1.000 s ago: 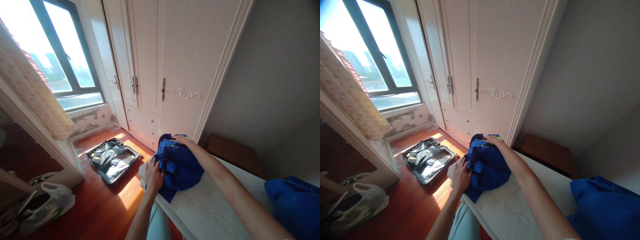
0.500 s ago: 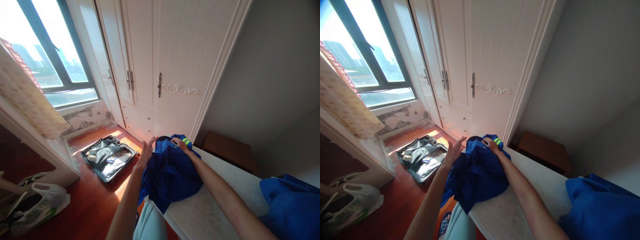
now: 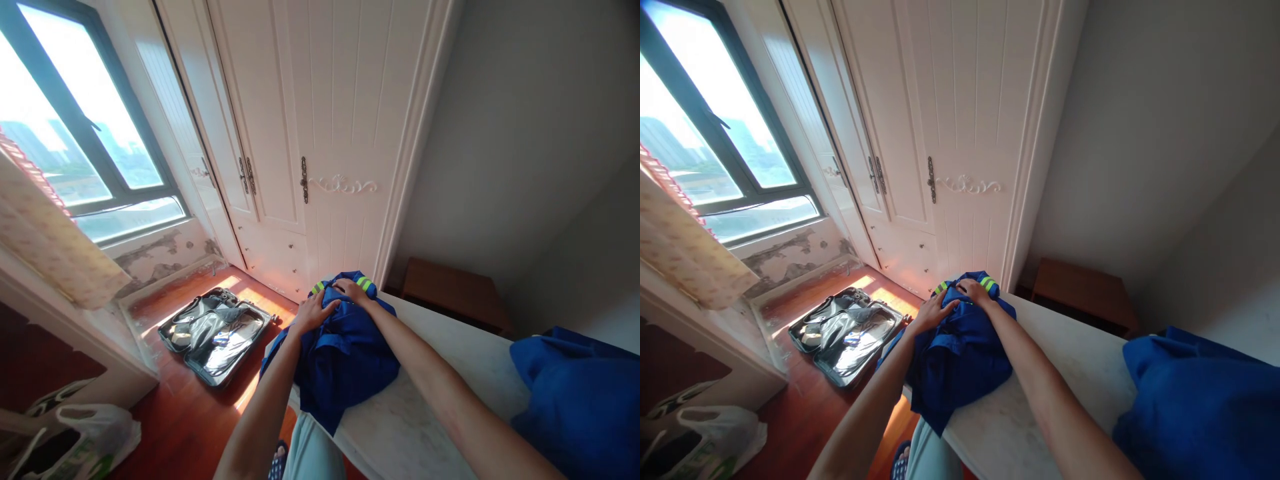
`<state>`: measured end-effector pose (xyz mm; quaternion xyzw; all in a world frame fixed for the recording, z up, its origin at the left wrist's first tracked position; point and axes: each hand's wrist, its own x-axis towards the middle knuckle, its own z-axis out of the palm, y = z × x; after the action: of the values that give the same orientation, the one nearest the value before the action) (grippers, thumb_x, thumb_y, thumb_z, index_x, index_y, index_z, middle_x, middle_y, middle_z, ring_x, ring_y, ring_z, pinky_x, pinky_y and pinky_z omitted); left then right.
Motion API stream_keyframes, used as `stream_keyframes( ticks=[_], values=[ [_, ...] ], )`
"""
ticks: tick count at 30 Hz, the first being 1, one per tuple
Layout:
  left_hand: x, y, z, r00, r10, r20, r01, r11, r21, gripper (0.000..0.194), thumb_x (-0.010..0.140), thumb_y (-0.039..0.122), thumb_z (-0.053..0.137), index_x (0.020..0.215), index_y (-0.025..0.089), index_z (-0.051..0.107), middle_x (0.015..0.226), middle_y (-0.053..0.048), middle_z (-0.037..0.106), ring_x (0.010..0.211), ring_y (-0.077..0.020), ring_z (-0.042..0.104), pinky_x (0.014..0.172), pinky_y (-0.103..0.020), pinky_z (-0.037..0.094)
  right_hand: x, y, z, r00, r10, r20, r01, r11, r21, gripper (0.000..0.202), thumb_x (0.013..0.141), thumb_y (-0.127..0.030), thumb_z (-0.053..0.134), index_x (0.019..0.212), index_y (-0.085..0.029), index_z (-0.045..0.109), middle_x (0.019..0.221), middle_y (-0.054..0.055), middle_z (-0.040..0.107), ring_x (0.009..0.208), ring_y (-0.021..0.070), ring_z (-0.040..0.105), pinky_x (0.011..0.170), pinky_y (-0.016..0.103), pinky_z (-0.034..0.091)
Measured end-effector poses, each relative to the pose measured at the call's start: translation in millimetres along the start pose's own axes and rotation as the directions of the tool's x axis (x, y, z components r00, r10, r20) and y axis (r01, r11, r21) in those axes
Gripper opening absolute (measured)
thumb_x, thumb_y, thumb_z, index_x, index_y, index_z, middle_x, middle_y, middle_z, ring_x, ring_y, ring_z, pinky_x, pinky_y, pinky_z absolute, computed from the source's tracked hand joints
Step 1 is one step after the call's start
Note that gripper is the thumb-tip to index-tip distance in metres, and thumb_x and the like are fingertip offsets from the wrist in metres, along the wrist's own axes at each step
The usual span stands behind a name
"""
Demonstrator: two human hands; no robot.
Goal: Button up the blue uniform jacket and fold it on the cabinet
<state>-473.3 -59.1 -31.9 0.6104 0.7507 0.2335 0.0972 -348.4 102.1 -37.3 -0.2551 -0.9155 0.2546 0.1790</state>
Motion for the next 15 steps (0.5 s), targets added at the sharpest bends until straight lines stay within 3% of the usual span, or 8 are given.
stream_keyframes(
  ticks=[2, 5, 8, 12, 15],
  values=[
    [0.5, -6.2, 1.3, 0.999, -0.008, -0.036, 0.008, 1.0, -0.002, 0.071, 0.094, 0.061, 0.045, 0.15, 0.017, 0.037, 0.142, -0.019, 0.052, 0.131, -0.0335, 0.05, 0.108, -0.048, 0.037, 1.4, -3.1, -2.6, 1.0, 0.028, 0.009, -0.028, 0.999, 0.023, 0.029, 0.096, -0.032, 0.051, 0.112, -0.015, 0.069, 0.122, 0.013, 0.067, 0.116, 0.0229, 0.061, 0.105, 0.034, 0.043],
    [0.7, -8.2, 4.1, 0.991, -0.038, -0.128, 0.017, 0.986, -0.164, 0.076, 0.095, 0.048, 0.052, 0.155, 0.014, 0.022, 0.149, -0.022, 0.039, 0.13, -0.0307, 0.051, 0.106, -0.043, 0.041, 1.4, -11.9, -13.0, 0.996, 0.081, 0.023, -0.082, 0.995, 0.051, 0.034, 0.097, -0.034, 0.053, 0.121, -0.013, 0.064, 0.128, 0.016, 0.064, 0.118, 0.0246, 0.061, 0.103, 0.035, 0.046],
    [1.6, -4.7, 1.8, 0.987, -0.106, -0.118, 0.055, 0.927, -0.371, 0.068, 0.091, 0.036, 0.058, 0.15, 0.013, 0.034, 0.147, -0.02, 0.041, 0.132, -0.0301, 0.049, 0.109, -0.042, 0.039, -3.9, -26.4, -37.6, 0.994, 0.1, 0.054, -0.103, 0.993, 0.06, 0.04, 0.096, -0.038, 0.056, 0.13, -0.017, 0.059, 0.133, 0.017, 0.062, 0.121, 0.0267, 0.061, 0.1, 0.038, 0.048],
    [4.8, 1.9, -20.3, 0.985, -0.172, -0.029, 0.135, 0.859, -0.493, 0.051, 0.079, 0.039, 0.073, 0.122, 0.013, 0.061, 0.126, -0.016, 0.061, 0.123, -0.0311, 0.055, 0.105, -0.04, 0.043, -27.4, -54.1, -100.5, 0.987, 0.023, 0.161, -0.033, 0.998, 0.06, 0.048, 0.088, -0.04, 0.068, 0.131, -0.018, 0.06, 0.123, 0.013, 0.069, 0.109, 0.0242, 0.066, 0.094, 0.034, 0.051],
    [9.7, 8.9, -46.3, 0.961, -0.272, 0.053, 0.253, 0.781, -0.57, 0.059, 0.071, 0.051, 0.078, 0.115, 0.014, 0.062, 0.109, -0.014, 0.068, 0.101, -0.0299, 0.066, 0.087, -0.038, 0.052, -63.7, -83.0, -162.7, 0.962, -0.037, 0.272, 0.035, 0.999, 0.013, 0.052, 0.086, -0.043, 0.068, 0.129, -0.016, 0.061, 0.117, 0.013, 0.071, 0.103, 0.0242, 0.068, 0.087, 0.032, 0.053]
  ],
)
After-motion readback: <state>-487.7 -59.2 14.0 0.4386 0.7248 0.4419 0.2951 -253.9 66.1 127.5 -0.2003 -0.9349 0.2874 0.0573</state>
